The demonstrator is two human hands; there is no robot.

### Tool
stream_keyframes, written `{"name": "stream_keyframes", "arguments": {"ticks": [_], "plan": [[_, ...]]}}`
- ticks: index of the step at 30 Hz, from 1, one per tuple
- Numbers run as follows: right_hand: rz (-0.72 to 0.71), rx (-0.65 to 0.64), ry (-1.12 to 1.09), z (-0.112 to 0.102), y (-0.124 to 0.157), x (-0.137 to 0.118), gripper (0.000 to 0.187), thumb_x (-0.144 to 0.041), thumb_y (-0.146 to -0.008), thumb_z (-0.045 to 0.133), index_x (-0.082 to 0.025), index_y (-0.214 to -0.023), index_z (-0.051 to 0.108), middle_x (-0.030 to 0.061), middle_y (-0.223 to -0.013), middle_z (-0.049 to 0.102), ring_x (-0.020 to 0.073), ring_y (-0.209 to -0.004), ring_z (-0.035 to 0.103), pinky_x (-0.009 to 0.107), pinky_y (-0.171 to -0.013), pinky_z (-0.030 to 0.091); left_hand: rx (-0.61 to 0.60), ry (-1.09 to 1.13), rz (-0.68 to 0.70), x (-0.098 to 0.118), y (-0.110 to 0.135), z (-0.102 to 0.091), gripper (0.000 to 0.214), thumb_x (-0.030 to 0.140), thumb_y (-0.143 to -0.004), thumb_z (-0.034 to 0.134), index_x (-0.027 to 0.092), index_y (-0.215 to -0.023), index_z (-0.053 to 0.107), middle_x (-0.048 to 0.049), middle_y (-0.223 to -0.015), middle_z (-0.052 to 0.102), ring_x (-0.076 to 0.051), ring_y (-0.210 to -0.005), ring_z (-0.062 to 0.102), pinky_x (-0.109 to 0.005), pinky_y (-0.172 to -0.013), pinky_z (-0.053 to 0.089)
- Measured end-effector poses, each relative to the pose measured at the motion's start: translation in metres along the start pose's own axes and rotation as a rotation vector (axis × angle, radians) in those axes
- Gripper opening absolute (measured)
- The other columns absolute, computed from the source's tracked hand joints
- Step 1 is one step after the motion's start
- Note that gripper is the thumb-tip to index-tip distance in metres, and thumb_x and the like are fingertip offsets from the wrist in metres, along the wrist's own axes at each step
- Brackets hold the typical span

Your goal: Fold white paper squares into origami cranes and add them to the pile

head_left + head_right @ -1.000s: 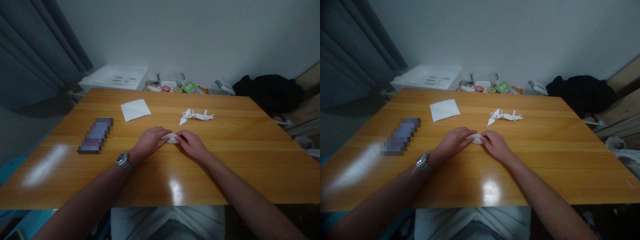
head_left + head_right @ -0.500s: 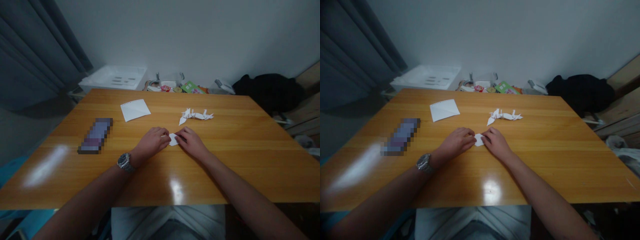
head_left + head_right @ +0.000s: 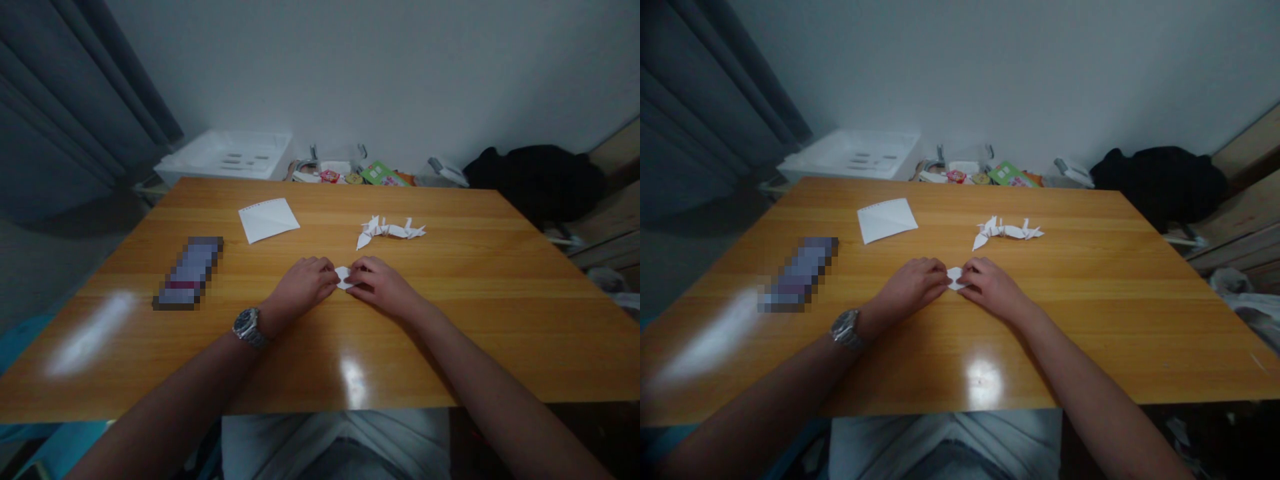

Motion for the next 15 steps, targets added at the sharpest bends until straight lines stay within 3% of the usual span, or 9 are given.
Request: {"name": "stream_keyframes", "arguments": {"ticks": [8,15], "plan": [[0.01,-0.027,-0.028,0.004,0.0,0.002,0.014,-0.022,-0.098,0.062,-0.018,-0.095,0.075,0.009,-0.1,0.068,0.0208,-0.094,0.062,0.036,-0.085,0.052,0.029,0.044,0.03,0.0,-0.002,0.009,0.021,0.032,-0.102,0.055,0.019,-0.113,0.068,-0.0077,-0.111,0.065,-0.022,-0.099,0.06,-0.034,-0.087,0.049],[0.03,0.0,-0.082,0.004,0.0,0.004,0.007,-0.021,-0.096,0.067,-0.019,-0.095,0.073,0.0079,-0.098,0.068,0.0208,-0.093,0.062,0.036,-0.083,0.051,0.035,0.087,0.023,0.001,-0.004,0.009,0.023,0.032,-0.103,0.054,0.018,-0.103,0.071,-0.0074,-0.108,0.066,-0.022,-0.099,0.061,-0.033,-0.087,0.049]]}}
Point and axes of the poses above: each hand's wrist, its own y-axis away from the middle knuckle, its own z-axis out of the palm, x = y × z, the point moved 7 cm from there along -y, towards the middle knuckle
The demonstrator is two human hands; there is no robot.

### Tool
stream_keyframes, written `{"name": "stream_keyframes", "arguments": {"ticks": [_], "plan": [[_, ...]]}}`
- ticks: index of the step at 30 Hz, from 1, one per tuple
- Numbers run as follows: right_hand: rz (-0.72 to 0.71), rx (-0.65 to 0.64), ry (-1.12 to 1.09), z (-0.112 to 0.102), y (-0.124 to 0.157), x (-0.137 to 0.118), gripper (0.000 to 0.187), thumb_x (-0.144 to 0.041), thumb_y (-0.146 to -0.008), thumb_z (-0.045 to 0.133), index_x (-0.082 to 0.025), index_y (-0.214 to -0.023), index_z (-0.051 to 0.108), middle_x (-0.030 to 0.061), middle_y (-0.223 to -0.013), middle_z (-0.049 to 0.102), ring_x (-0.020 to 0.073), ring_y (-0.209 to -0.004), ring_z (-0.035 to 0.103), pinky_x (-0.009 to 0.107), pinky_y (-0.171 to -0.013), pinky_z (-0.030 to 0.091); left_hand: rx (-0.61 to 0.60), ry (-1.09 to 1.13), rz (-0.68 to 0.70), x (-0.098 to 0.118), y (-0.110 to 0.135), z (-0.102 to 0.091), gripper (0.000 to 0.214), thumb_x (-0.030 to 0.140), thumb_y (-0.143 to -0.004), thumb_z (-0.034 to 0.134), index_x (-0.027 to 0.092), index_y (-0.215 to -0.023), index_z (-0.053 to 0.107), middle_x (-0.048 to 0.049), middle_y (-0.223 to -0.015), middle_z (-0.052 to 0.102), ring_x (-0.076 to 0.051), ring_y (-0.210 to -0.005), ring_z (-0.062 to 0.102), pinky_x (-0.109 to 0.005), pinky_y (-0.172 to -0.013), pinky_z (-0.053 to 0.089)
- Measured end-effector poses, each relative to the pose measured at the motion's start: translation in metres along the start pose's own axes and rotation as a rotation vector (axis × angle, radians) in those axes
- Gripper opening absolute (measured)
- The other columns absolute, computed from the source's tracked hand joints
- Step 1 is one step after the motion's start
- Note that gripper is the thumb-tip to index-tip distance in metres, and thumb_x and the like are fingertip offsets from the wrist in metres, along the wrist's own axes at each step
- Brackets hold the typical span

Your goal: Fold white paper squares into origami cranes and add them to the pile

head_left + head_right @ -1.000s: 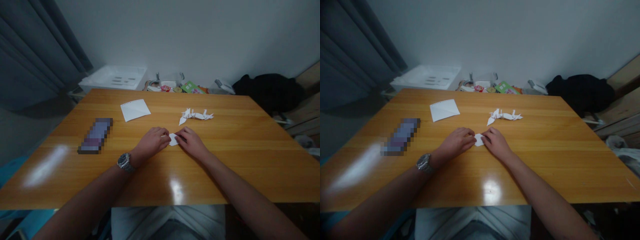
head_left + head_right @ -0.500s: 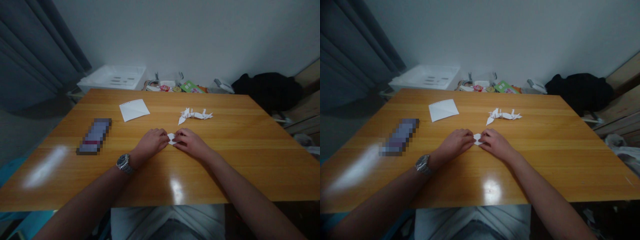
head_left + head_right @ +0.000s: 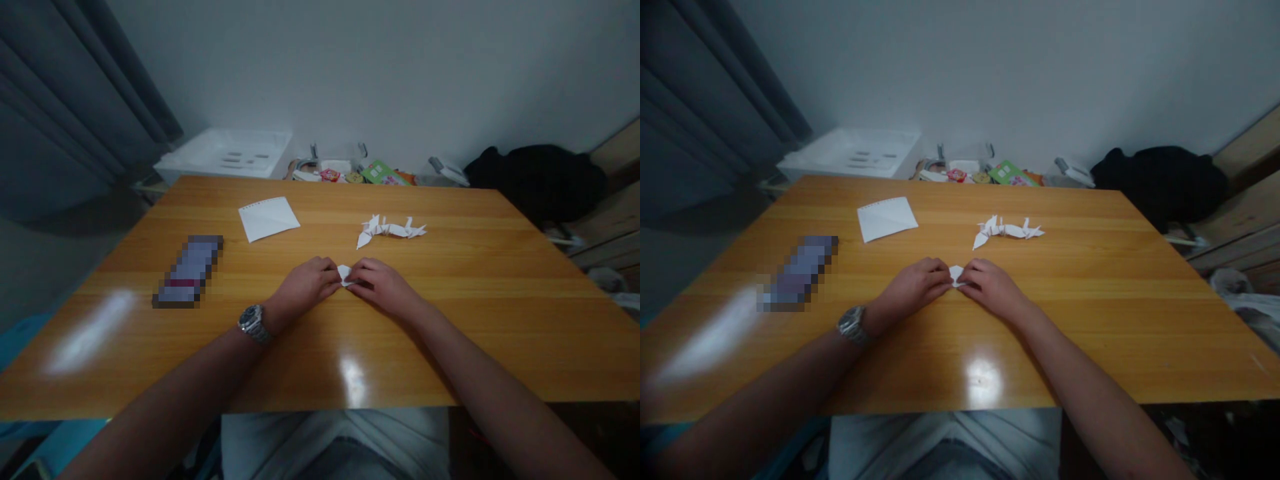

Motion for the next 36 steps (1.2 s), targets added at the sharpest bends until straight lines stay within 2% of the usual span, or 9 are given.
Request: {"name": "stream_keyframes", "arguments": {"ticks": [14,23,28,36], "plan": [[0.191,0.081,-0.14,-0.002,-0.003,0.007,0.006,-0.019,-0.093,0.066,-0.019,-0.09,0.071,0.0048,-0.094,0.064,0.0173,-0.084,0.062,0.031,-0.077,0.05,0.161,0.293,-0.118,-0.015,-0.001,0.003,0.01,0.025,-0.096,0.064,0.017,-0.094,0.069,-0.0049,-0.099,0.067,-0.02,-0.095,0.062,-0.033,-0.088,0.049],[0.233,0.086,-0.136,0.001,-0.003,0.014,0.004,-0.017,-0.091,0.067,-0.019,-0.09,0.071,0.0042,-0.092,0.065,0.0178,-0.084,0.063,0.03,-0.076,0.049,0.178,0.327,-0.2,-0.016,-0.004,0.004,0.01,0.024,-0.094,0.063,0.017,-0.091,0.069,-0.0051,-0.097,0.066,-0.02,-0.093,0.063,-0.032,-0.086,0.05],[0.184,0.094,-0.111,-0.001,-0.004,0.01,0.004,-0.016,-0.092,0.067,-0.019,-0.091,0.07,0.0036,-0.093,0.063,0.0166,-0.083,0.062,0.029,-0.075,0.048,0.179,0.379,-0.235,-0.018,-0.004,0.004,0.008,0.021,-0.093,0.064,0.018,-0.1,0.069,-0.0048,-0.101,0.067,-0.019,-0.095,0.063,-0.033,-0.086,0.051],[0.034,0.024,0.121,-0.001,-0.004,-0.002,0.009,-0.018,-0.097,0.063,-0.018,-0.093,0.072,0.0084,-0.1,0.066,0.0207,-0.092,0.063,0.034,-0.082,0.051,0.178,0.344,-0.211,-0.016,-0.004,0.002,0.008,0.023,-0.096,0.064,0.019,-0.096,0.071,-0.0044,-0.099,0.066,-0.02,-0.094,0.063,-0.033,-0.086,0.051]]}}
Point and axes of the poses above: each hand's wrist, its own y-axis away from the middle knuckle, its own z-axis out of the palm, x = y × z, the point moved 7 cm from there along -y, towards the middle knuckle
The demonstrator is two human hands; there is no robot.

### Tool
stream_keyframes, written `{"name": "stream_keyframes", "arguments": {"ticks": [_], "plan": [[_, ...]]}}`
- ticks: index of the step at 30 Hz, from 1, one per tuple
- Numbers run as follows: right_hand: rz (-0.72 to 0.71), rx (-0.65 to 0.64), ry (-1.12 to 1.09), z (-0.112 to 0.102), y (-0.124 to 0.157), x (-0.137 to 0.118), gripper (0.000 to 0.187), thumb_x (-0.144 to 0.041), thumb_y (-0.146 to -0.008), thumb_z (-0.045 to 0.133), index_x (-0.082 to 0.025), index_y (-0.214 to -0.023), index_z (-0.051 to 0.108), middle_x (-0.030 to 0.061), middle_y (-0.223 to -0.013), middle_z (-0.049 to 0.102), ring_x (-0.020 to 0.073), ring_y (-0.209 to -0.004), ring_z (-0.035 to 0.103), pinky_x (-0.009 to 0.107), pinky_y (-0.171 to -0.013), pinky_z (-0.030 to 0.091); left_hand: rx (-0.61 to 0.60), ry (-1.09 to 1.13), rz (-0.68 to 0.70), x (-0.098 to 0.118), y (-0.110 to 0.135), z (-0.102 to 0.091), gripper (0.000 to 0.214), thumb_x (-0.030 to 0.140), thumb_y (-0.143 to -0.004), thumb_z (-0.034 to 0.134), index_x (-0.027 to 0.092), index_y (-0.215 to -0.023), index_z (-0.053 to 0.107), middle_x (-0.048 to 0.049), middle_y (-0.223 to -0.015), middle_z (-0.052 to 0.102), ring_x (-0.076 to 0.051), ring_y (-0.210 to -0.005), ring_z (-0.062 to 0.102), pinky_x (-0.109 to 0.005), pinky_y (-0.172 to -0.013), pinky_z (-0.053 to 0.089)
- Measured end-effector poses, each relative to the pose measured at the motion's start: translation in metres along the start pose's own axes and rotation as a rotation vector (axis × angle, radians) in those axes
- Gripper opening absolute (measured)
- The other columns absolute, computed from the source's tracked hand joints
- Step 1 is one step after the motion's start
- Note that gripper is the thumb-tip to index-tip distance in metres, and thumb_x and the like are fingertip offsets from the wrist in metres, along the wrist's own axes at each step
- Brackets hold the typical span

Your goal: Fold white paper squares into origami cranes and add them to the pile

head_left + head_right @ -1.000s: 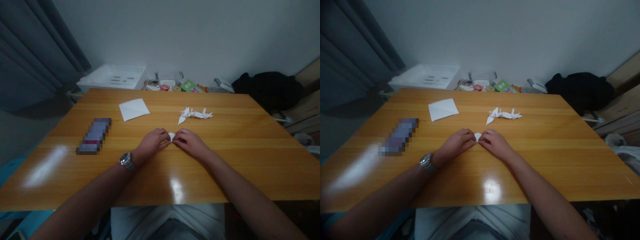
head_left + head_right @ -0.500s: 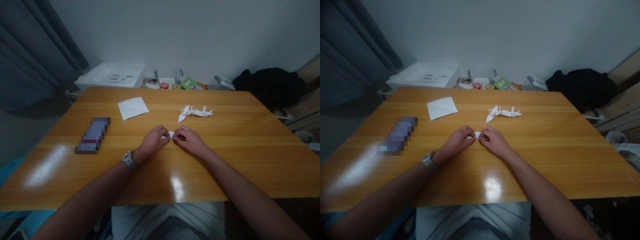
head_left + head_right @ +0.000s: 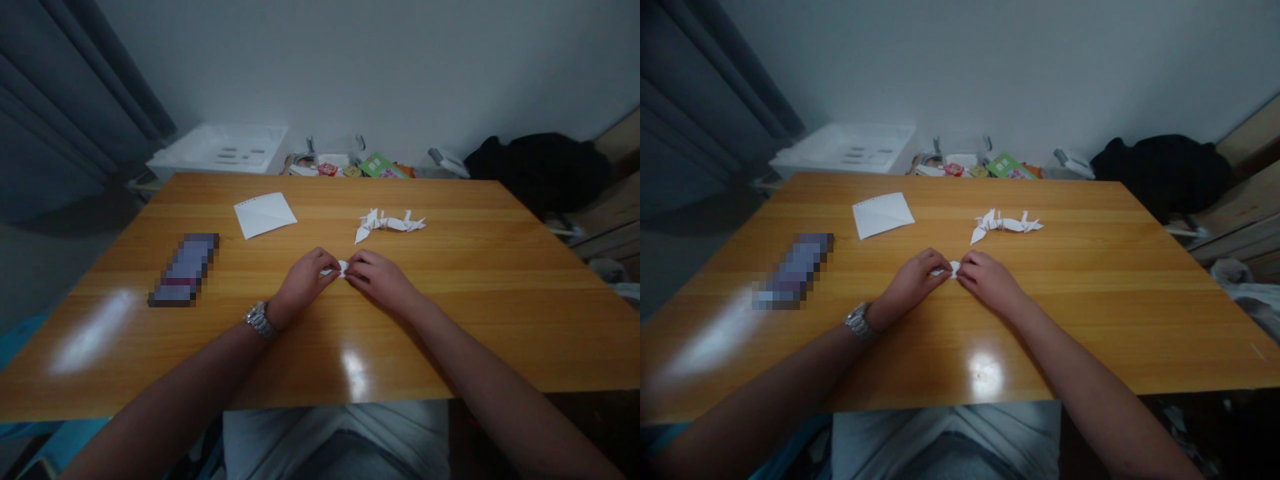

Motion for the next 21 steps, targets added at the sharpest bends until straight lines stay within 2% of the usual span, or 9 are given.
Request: {"name": "stream_keyframes", "arguments": {"ticks": [6,12,21], "plan": [[-0.08,-0.065,0.169,0.002,0.002,-0.005,0.02,-0.021,-0.1,0.057,-0.017,-0.104,0.076,0.0147,-0.115,0.071,0.0266,-0.103,0.065,0.043,-0.09,0.054,-0.036,-0.119,0.08,0.005,0.003,0.002,0.017,0.027,-0.101,0.058,0.019,-0.101,0.073,-0.0063,-0.105,0.066,-0.02,-0.097,0.063,-0.034,-0.09,0.051],[-0.011,-0.102,0.179,0.0,0.006,0.0,0.03,-0.026,-0.099,0.059,-0.021,-0.126,0.07,0.0157,-0.136,0.065,0.0315,-0.121,0.062,0.053,-0.103,0.05,-0.123,-0.4,0.187,0.017,0.01,0.0,0.031,0.034,-0.105,0.049,0.017,-0.119,0.07,-0.0123,-0.119,0.065,-0.026,-0.11,0.06,-0.042,-0.1,0.048],[0.025,-0.149,0.144,0.001,0.01,-0.003,0.036,-0.035,-0.102,0.054,-0.025,-0.134,0.067,0.0123,-0.138,0.064,0.0292,-0.125,0.06,0.048,-0.106,0.05,-0.189,-0.524,0.167,0.023,0.016,0.0,0.035,0.03,-0.101,0.054,0.015,-0.131,0.065,-0.0167,-0.127,0.063,-0.031,-0.115,0.059,-0.045,-0.099,0.048]]}}
Point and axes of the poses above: each hand's wrist, its own y-axis away from the middle knuckle, its own z-axis out of the palm, x = y × z, the point moved 7 cm from there along -y, towards the middle knuckle
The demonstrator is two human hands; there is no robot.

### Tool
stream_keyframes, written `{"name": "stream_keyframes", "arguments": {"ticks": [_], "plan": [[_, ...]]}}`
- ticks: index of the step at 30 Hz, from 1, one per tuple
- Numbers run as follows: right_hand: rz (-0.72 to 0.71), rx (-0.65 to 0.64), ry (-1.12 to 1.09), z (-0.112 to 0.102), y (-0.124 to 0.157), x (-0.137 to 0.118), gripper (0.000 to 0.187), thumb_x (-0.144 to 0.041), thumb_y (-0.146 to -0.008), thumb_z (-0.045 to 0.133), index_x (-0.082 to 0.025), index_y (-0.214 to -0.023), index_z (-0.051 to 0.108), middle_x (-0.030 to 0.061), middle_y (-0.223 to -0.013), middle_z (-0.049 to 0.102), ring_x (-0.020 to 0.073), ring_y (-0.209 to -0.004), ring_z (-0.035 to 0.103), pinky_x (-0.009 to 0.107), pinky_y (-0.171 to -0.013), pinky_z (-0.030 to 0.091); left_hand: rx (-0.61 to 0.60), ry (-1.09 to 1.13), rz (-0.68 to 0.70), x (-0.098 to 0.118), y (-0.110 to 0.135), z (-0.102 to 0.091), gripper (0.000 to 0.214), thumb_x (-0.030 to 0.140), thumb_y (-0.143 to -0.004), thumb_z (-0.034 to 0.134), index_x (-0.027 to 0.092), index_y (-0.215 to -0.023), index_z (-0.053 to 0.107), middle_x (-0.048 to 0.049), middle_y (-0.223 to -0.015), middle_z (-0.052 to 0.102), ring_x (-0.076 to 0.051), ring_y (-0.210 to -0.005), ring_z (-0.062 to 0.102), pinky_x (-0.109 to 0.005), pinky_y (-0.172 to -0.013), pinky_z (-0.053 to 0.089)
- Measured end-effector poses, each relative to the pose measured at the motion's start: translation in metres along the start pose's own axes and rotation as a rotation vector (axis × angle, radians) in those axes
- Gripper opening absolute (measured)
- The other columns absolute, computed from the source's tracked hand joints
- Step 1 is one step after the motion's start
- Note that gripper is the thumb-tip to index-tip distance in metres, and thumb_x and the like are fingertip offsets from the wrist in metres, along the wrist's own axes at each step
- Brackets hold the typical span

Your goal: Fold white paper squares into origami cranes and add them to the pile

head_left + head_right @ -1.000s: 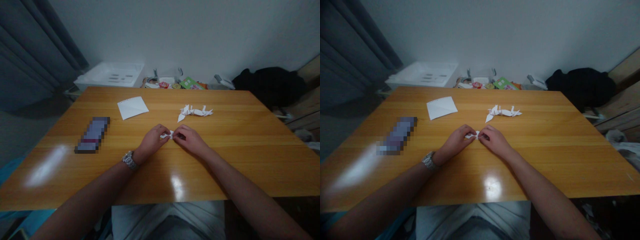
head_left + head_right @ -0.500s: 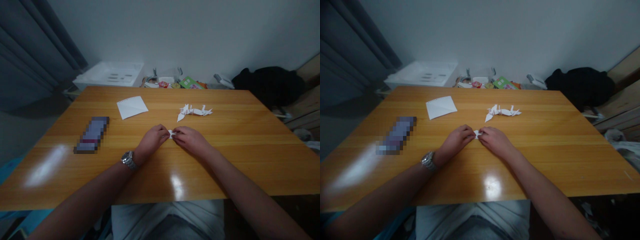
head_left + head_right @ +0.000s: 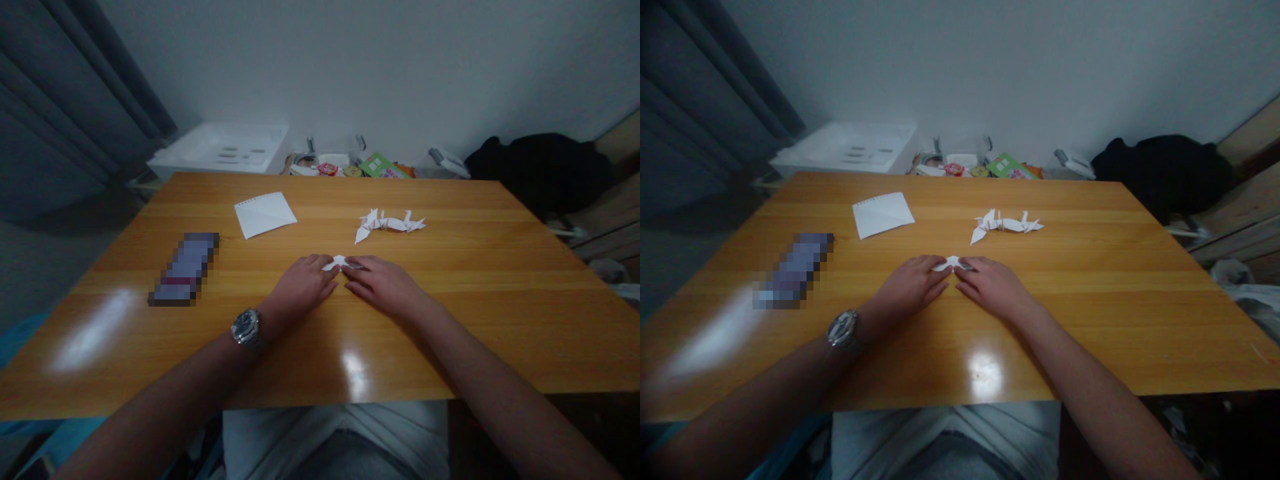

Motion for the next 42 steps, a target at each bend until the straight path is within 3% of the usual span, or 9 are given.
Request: {"name": "stream_keyframes", "arguments": {"ticks": [7,12,19,25,30,34,42], "plan": [[0.041,-0.005,0.001,0.001,0.001,-0.001,0.036,-0.031,-0.104,0.048,-0.019,-0.131,0.069,0.0144,-0.141,0.062,0.0289,-0.127,0.059,0.049,-0.108,0.049,-0.039,-0.054,0.018,-0.001,0.003,0.0,0.037,0.033,-0.103,0.051,0.018,-0.135,0.061,-0.0128,-0.135,0.063,-0.028,-0.115,0.062,-0.042,-0.097,0.048],[0.007,-0.029,-0.062,0.001,0.003,0.007,0.034,-0.03,-0.104,0.048,-0.021,-0.126,0.072,0.0098,-0.144,0.063,0.0262,-0.129,0.061,0.047,-0.11,0.05,-0.072,-0.06,0.006,-0.003,0.006,-0.001,0.039,0.031,-0.102,0.05,0.018,-0.138,0.059,-0.0129,-0.14,0.062,-0.028,-0.12,0.063,-0.041,-0.099,0.048],[-0.01,-0.028,-0.144,-0.001,0.004,0.011,0.031,-0.025,-0.102,0.051,-0.021,-0.123,0.073,0.0104,-0.145,0.061,0.027,-0.13,0.061,0.051,-0.11,0.05,-0.078,0.061,0.061,-0.014,0.012,0.002,0.039,0.033,-0.103,0.046,0.021,-0.136,0.062,-0.0098,-0.15,0.056,-0.027,-0.126,0.062,-0.041,-0.104,0.049],[-0.011,-0.041,-0.086,-0.002,0.003,0.007,0.032,-0.026,-0.102,0.051,-0.02,-0.124,0.073,0.0114,-0.145,0.061,0.0273,-0.13,0.06,0.05,-0.109,0.05,-0.088,0.007,0.053,-0.012,0.012,0.001,0.04,0.035,-0.102,0.05,0.021,-0.138,0.06,-0.0095,-0.151,0.055,-0.027,-0.126,0.062,-0.041,-0.105,0.049],[-0.028,-0.017,-0.066,-0.003,0.003,0.005,0.033,-0.027,-0.102,0.051,-0.019,-0.127,0.071,0.0138,-0.141,0.064,0.0289,-0.127,0.061,0.051,-0.108,0.05,-0.033,0.03,0.055,-0.012,0.009,0.002,0.037,0.032,-0.102,0.052,0.02,-0.136,0.062,-0.012,-0.146,0.059,-0.028,-0.124,0.062,-0.045,-0.11,0.044],[-0.058,0.02,-0.081,-0.006,0.002,0.004,0.035,-0.032,-0.102,0.055,-0.022,-0.132,0.068,0.0133,-0.136,0.067,0.0286,-0.126,0.062,0.052,-0.109,0.048,0.024,0.023,0.03,-0.016,0.009,0.002,0.042,0.037,-0.102,0.053,0.017,-0.138,0.06,-0.0161,-0.148,0.055,-0.031,-0.134,0.054,-0.049,-0.114,0.039],[-0.2,-0.038,-0.148,-0.005,0.0,-0.018,0.036,-0.036,-0.104,0.052,-0.021,-0.133,0.066,0.0112,-0.133,0.07,0.0254,-0.124,0.064,0.046,-0.109,0.048,0.073,0.043,-0.086,-0.025,0.009,0.002,0.052,0.049,-0.103,0.047,0.014,-0.14,0.059,-0.0159,-0.14,0.06,-0.031,-0.128,0.056,-0.047,-0.112,0.042]]}}
Point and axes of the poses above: each hand's wrist, its own y-axis away from the middle knuckle, its own z-axis out of the palm, x = y × z, the point moved 7 cm from there along -y, towards the middle knuckle
